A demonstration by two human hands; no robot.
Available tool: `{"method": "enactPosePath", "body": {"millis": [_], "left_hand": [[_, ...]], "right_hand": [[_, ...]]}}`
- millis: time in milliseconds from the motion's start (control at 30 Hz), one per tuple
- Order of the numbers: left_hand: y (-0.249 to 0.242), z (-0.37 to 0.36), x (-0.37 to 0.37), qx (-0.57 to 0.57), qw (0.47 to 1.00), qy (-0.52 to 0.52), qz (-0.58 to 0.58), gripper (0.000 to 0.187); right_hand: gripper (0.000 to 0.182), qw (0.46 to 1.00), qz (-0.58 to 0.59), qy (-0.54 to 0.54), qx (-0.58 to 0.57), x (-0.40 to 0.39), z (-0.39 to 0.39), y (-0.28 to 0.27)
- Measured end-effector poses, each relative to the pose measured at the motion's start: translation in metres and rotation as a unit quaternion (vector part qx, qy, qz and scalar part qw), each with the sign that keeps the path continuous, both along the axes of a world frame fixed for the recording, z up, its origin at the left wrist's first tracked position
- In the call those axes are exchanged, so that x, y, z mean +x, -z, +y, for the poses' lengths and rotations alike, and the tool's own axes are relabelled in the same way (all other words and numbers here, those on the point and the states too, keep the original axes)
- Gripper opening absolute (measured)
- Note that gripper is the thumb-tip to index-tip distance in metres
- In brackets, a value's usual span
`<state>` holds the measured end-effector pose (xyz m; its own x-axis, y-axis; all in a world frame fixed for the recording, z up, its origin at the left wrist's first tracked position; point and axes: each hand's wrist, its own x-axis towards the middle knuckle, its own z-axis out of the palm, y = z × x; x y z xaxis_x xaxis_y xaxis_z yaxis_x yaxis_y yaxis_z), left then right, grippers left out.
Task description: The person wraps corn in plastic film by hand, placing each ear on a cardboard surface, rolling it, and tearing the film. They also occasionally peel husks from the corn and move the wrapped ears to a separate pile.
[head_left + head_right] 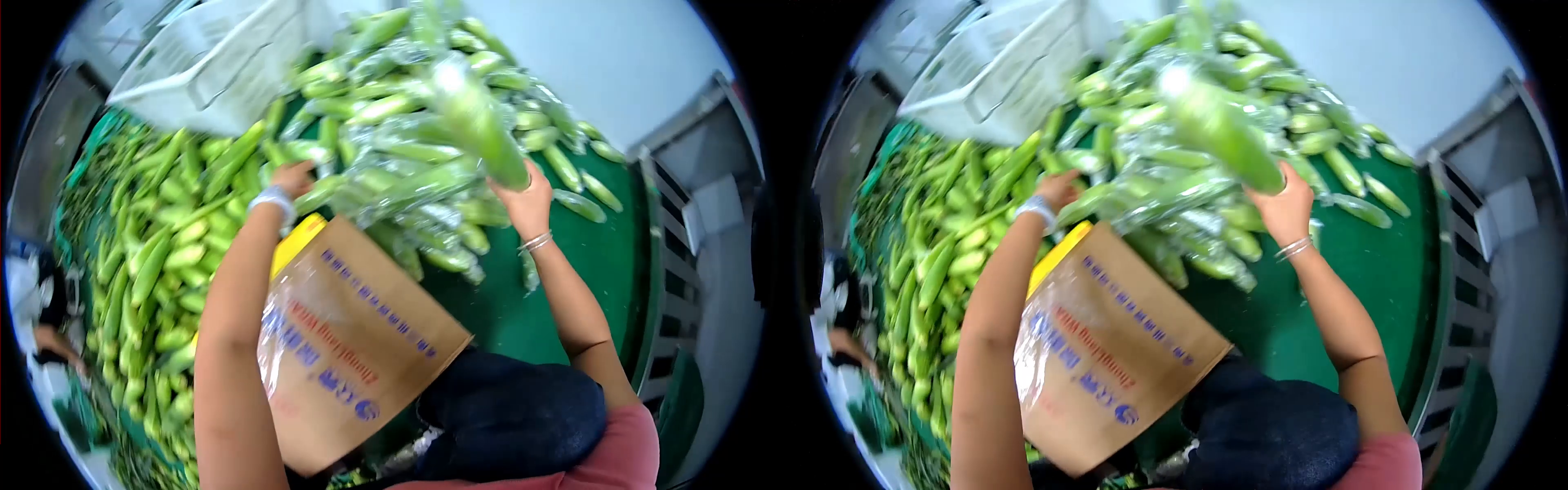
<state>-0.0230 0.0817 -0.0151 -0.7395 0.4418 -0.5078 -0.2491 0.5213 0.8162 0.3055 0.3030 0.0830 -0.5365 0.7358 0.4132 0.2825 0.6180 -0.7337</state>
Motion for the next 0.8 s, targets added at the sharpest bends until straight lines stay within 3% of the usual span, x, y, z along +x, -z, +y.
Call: {"method": "enactPosePath", "body": {"millis": [33, 100, 133, 167, 233, 300, 333, 367, 400, 433, 533, 567, 600, 633, 667, 733, 800], "left_hand": [[0.022, 0.002, -0.012, 0.031, 0.987, -0.143, -0.058, 0.042], [0.091, -0.004, -0.056, -0.032, 0.993, -0.097, 0.059, 0.046], [0.091, 0.004, -0.052, -0.052, 0.991, -0.125, 0.021, 0.051], [0.087, 0.009, -0.050, -0.172, 0.982, -0.026, 0.072, 0.053], [0.076, 0.017, -0.047, -0.345, 0.913, 0.144, 0.164, 0.058], [0.075, 0.018, -0.052, -0.348, 0.914, 0.138, 0.157, 0.059], [0.072, 0.019, -0.054, -0.350, 0.916, 0.128, 0.146, 0.060], [0.084, 0.018, -0.063, -0.360, 0.911, 0.117, 0.161, 0.062], [0.093, 0.021, -0.063, -0.365, 0.910, 0.115, 0.157, 0.062], [0.103, 0.021, -0.061, -0.343, 0.919, 0.075, 0.183, 0.062], [0.100, 0.011, -0.060, -0.284, 0.943, -0.010, 0.171, 0.064], [0.110, 0.007, -0.072, -0.243, 0.955, -0.061, 0.162, 0.068], [0.123, -0.001, -0.076, -0.077, 0.957, -0.163, 0.225, 0.072], [0.123, -0.002, -0.085, -0.023, 0.941, -0.275, 0.194, 0.072], [0.066, 0.004, -0.054, 0.147, 0.923, -0.340, 0.106, 0.065], [0.017, -0.016, -0.039, 0.300, 0.882, -0.355, 0.082, 0.061], [-0.050, -0.051, 0.008, 0.300, 0.891, -0.309, 0.144, 0.061]], "right_hand": [[0.034, 0.997, 0.050, 0.006, -0.058, 0.003, 0.031, 0.009], [0.028, 0.970, 0.133, 0.007, -0.205, -0.002, 0.073, -0.007], [0.024, 0.946, 0.164, -0.014, -0.279, -0.003, 0.092, -0.015], [0.024, 0.947, 0.161, -0.003, -0.279, -0.001, 0.100, -0.018], [0.017, 0.886, 0.259, -0.082, -0.376, -0.014, 0.099, -0.030], [0.017, 0.935, 0.063, -0.133, -0.322, -0.003, 0.067, -0.020], [0.019, 0.936, 0.023, -0.193, -0.292, 0.004, 0.053, 0.000], [0.020, 0.950, -0.015, -0.176, -0.259, 0.005, 0.019, 0.005], [0.025, 0.960, -0.024, -0.262, -0.097, 0.006, 0.003, 0.012], [0.026, 0.947, -0.062, -0.302, -0.093, 0.006, -0.019, 0.002], [0.028, 0.924, -0.078, -0.359, 0.106, 0.005, -0.054, 0.005], [0.028, 0.920, -0.089, -0.374, 0.079, 0.006, -0.064, 0.007], [0.027, 0.912, -0.116, -0.384, 0.082, 0.008, -0.072, 0.010], [0.028, 0.905, -0.124, -0.395, 0.096, 0.009, -0.077, 0.014], [0.029, 0.898, -0.133, -0.403, 0.114, 0.009, -0.081, 0.018], [0.032, 0.891, -0.155, -0.404, 0.134, 0.006, -0.096, 0.018], [0.041, 0.884, -0.192, -0.391, 0.170, 0.001, -0.117, 0.023]]}}
